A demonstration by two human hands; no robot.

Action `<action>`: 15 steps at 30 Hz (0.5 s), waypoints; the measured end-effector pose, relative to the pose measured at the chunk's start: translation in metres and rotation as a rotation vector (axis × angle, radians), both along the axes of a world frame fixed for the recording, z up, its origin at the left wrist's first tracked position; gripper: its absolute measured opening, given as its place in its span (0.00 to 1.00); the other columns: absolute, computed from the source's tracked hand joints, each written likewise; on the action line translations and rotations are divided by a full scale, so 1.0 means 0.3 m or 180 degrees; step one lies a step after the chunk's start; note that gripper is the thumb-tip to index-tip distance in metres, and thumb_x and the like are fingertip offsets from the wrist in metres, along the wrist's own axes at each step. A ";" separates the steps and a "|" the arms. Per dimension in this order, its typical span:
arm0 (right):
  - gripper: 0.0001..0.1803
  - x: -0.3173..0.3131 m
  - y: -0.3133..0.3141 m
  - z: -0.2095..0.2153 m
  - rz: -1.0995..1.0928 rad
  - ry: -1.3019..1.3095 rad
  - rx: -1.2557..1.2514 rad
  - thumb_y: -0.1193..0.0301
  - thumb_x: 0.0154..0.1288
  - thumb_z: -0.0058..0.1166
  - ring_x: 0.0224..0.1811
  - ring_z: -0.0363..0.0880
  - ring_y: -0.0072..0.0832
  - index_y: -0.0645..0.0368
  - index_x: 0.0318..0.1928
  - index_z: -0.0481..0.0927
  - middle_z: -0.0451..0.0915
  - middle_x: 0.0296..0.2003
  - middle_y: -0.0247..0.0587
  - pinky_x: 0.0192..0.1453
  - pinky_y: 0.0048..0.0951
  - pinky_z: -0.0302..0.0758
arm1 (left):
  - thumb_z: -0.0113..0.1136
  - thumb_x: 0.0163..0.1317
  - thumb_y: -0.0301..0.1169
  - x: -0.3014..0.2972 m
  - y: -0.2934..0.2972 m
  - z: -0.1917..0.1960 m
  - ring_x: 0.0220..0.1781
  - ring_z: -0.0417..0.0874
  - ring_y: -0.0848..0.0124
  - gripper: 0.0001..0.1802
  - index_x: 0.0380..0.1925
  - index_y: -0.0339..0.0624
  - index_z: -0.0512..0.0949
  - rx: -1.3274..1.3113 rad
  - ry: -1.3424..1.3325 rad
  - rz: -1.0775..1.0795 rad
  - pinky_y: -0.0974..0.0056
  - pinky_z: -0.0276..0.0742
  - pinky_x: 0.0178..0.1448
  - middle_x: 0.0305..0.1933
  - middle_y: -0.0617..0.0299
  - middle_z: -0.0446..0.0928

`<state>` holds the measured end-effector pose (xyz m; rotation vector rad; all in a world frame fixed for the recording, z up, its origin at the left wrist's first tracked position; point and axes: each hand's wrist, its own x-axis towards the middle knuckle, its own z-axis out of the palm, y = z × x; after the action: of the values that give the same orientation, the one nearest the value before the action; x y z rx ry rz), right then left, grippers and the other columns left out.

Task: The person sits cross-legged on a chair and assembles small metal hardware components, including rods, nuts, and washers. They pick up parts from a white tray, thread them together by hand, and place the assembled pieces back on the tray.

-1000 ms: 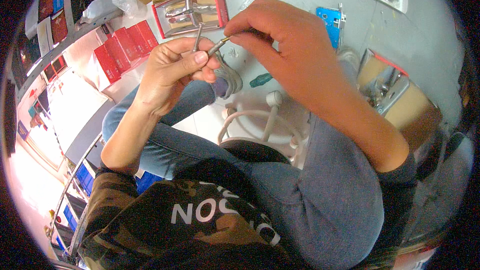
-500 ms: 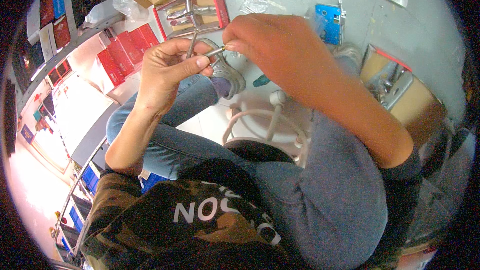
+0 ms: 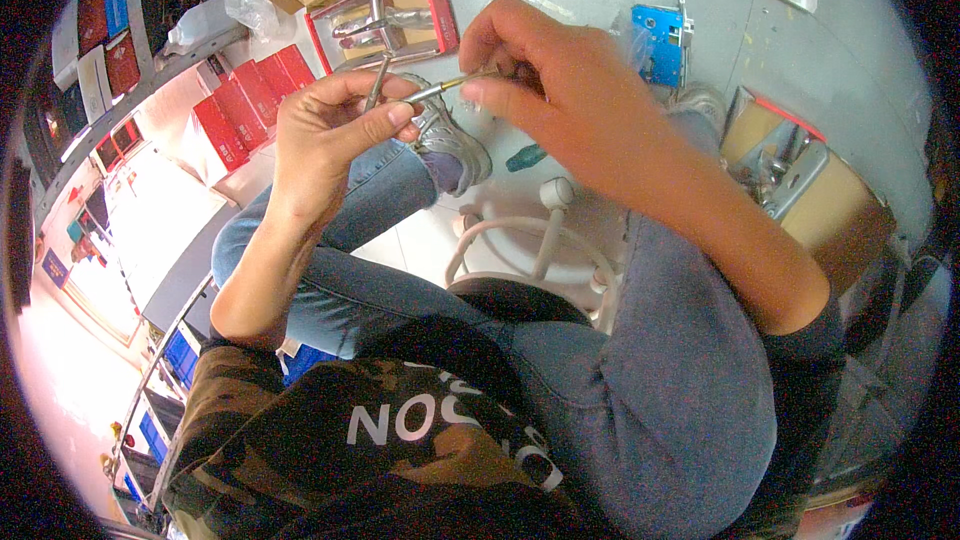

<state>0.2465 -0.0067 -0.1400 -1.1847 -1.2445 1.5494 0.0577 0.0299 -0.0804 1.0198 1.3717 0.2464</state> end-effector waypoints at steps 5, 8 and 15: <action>0.09 0.016 0.006 0.014 0.0272 -0.0601 -0.0235 0.68 0.58 0.49 0.21 0.69 0.27 0.61 0.33 0.70 0.71 0.19 0.40 0.26 0.27 0.65 | 0.58 0.50 0.19 0.008 -0.012 0.000 0.30 0.78 0.78 0.09 0.34 0.30 0.76 0.0191 -0.0177 0.0086 0.76 0.73 0.34 0.29 0.58 0.78; 0.07 0.026 0.007 0.033 0.0568 -0.0756 -0.0460 0.71 0.60 0.46 0.25 0.68 0.19 0.62 0.34 0.70 0.71 0.23 0.37 0.32 0.21 0.66 | 0.58 0.49 0.18 0.009 -0.014 0.008 0.31 0.78 0.78 0.10 0.34 0.31 0.76 0.0294 -0.0001 -0.0030 0.76 0.73 0.35 0.30 0.58 0.78; 0.08 0.012 -0.005 0.022 0.0258 -0.0649 0.0326 0.69 0.57 0.49 0.24 0.68 0.34 0.62 0.30 0.70 0.69 0.22 0.43 0.29 0.29 0.65 | 0.61 0.47 0.19 0.025 -0.021 0.013 0.32 0.77 0.74 0.15 0.38 0.31 0.73 0.0717 -0.0061 0.0199 0.71 0.75 0.39 0.34 0.56 0.76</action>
<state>0.2502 -0.0081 -0.1334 -1.2632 -1.5037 1.4312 0.0650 0.0236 -0.0764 1.1580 1.3815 0.4644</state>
